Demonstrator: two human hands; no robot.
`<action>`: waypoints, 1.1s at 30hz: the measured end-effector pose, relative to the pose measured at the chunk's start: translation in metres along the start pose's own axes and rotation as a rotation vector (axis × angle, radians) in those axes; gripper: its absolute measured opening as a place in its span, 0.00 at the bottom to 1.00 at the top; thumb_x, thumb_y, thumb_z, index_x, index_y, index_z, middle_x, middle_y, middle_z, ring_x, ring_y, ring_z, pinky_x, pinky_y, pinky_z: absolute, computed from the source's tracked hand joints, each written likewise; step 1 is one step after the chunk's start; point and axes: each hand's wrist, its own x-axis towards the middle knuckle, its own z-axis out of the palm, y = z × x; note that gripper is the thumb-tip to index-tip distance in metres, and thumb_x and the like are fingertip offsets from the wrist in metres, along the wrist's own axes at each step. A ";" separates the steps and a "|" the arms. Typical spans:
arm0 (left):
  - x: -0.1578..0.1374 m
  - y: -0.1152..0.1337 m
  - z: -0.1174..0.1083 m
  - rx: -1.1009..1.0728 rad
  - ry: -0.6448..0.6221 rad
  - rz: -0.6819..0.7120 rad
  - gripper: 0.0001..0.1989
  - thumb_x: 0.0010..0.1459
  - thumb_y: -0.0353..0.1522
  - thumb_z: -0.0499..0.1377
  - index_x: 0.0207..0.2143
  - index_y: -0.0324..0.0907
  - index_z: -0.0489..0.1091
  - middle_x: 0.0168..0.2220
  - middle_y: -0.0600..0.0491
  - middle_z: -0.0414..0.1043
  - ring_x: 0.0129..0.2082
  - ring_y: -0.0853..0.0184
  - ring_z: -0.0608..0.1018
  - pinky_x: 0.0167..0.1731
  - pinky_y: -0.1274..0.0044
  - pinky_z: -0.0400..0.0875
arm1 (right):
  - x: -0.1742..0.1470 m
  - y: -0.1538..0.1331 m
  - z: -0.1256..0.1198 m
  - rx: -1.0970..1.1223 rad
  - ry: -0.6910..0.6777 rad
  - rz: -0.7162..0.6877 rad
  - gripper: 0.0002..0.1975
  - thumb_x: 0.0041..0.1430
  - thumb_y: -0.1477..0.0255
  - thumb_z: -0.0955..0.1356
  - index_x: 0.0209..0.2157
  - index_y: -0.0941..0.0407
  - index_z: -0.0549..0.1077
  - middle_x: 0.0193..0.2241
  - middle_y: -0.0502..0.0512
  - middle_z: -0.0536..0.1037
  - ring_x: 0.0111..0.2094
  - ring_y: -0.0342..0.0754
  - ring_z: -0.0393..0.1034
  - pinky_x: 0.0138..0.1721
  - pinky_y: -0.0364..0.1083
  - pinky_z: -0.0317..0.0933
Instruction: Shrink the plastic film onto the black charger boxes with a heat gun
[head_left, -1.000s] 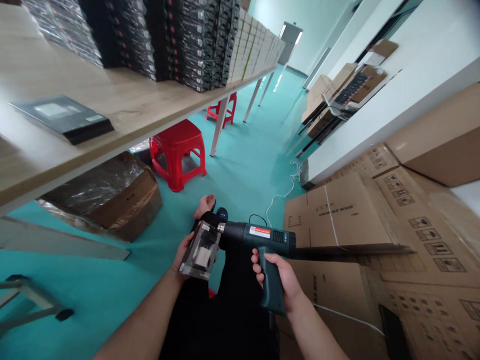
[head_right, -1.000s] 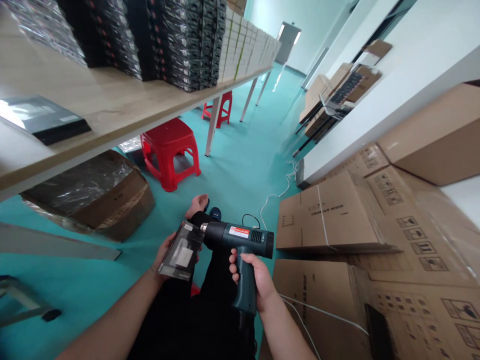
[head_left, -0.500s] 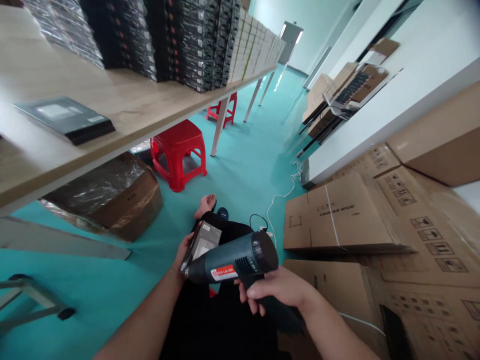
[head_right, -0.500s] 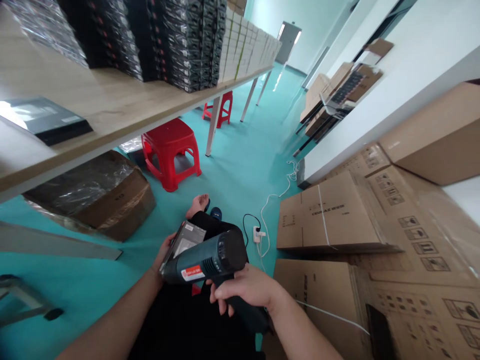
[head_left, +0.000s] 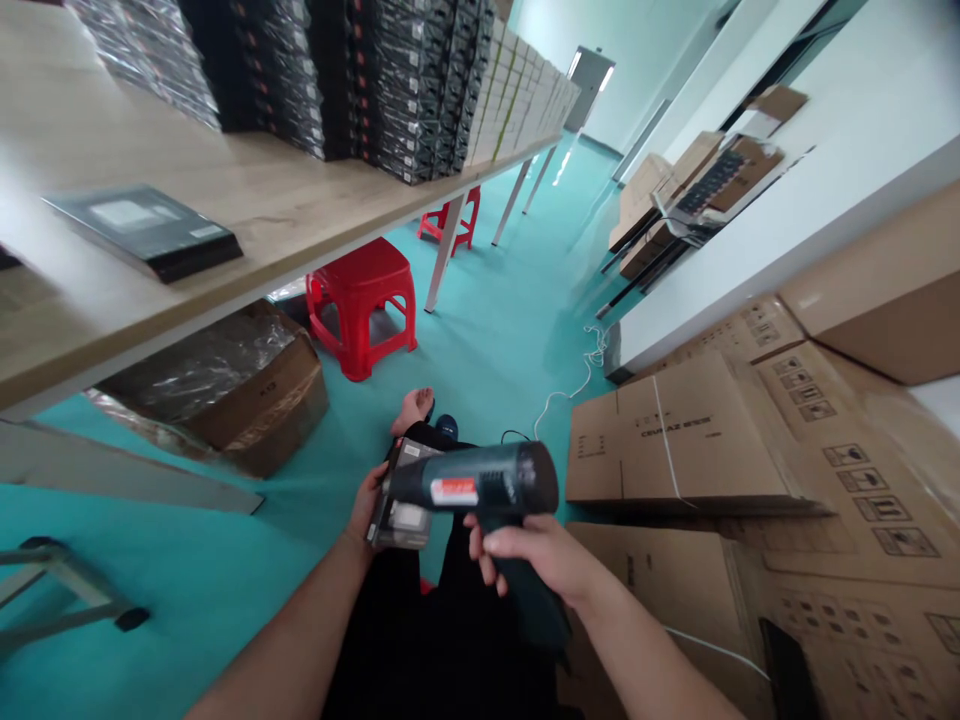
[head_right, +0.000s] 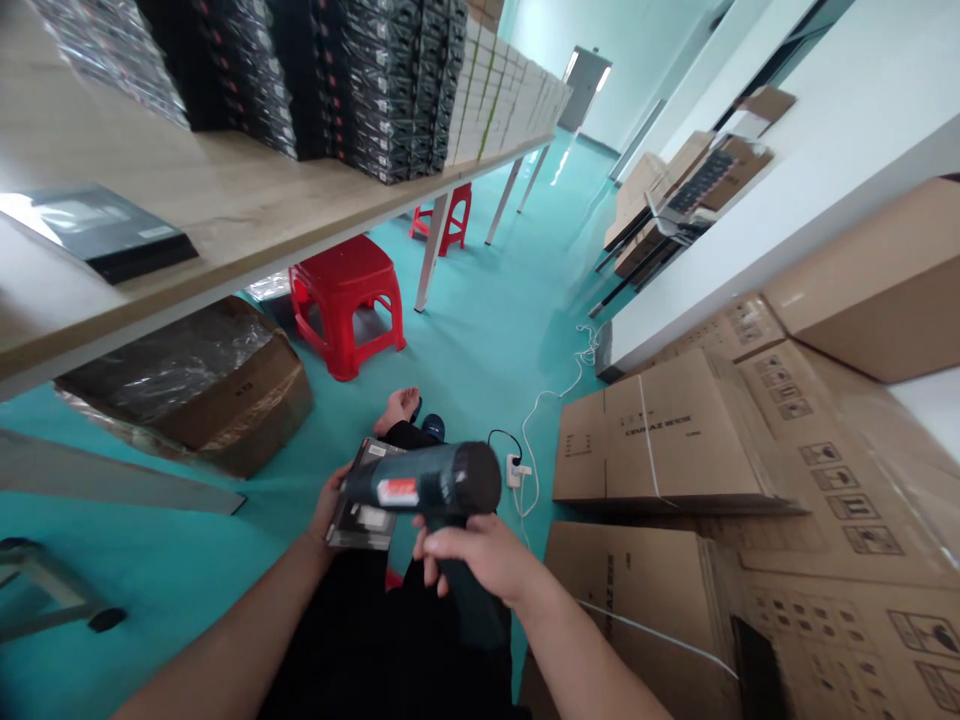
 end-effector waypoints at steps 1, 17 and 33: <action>-0.002 0.000 0.001 0.007 -0.019 -0.012 0.23 0.56 0.40 0.54 0.46 0.31 0.70 0.36 0.41 0.78 0.39 0.51 0.79 0.43 0.62 0.70 | 0.006 0.001 -0.003 0.052 0.109 -0.044 0.14 0.50 0.70 0.69 0.39 0.60 0.74 0.30 0.55 0.76 0.24 0.44 0.70 0.23 0.43 0.65; -0.007 -0.003 0.007 0.003 0.069 0.103 0.17 0.56 0.36 0.55 0.43 0.34 0.71 0.33 0.45 0.79 0.33 0.56 0.80 0.36 0.67 0.74 | 0.021 0.002 -0.023 0.077 0.284 -0.109 0.14 0.51 0.70 0.68 0.40 0.61 0.72 0.30 0.56 0.77 0.25 0.45 0.71 0.23 0.43 0.65; -0.005 -0.002 0.008 0.019 0.099 0.077 0.17 0.55 0.37 0.56 0.40 0.33 0.72 0.32 0.44 0.79 0.34 0.55 0.80 0.37 0.67 0.75 | -0.009 0.006 -0.041 -0.114 0.129 0.078 0.13 0.50 0.72 0.68 0.39 0.60 0.73 0.29 0.56 0.77 0.23 0.45 0.70 0.22 0.42 0.64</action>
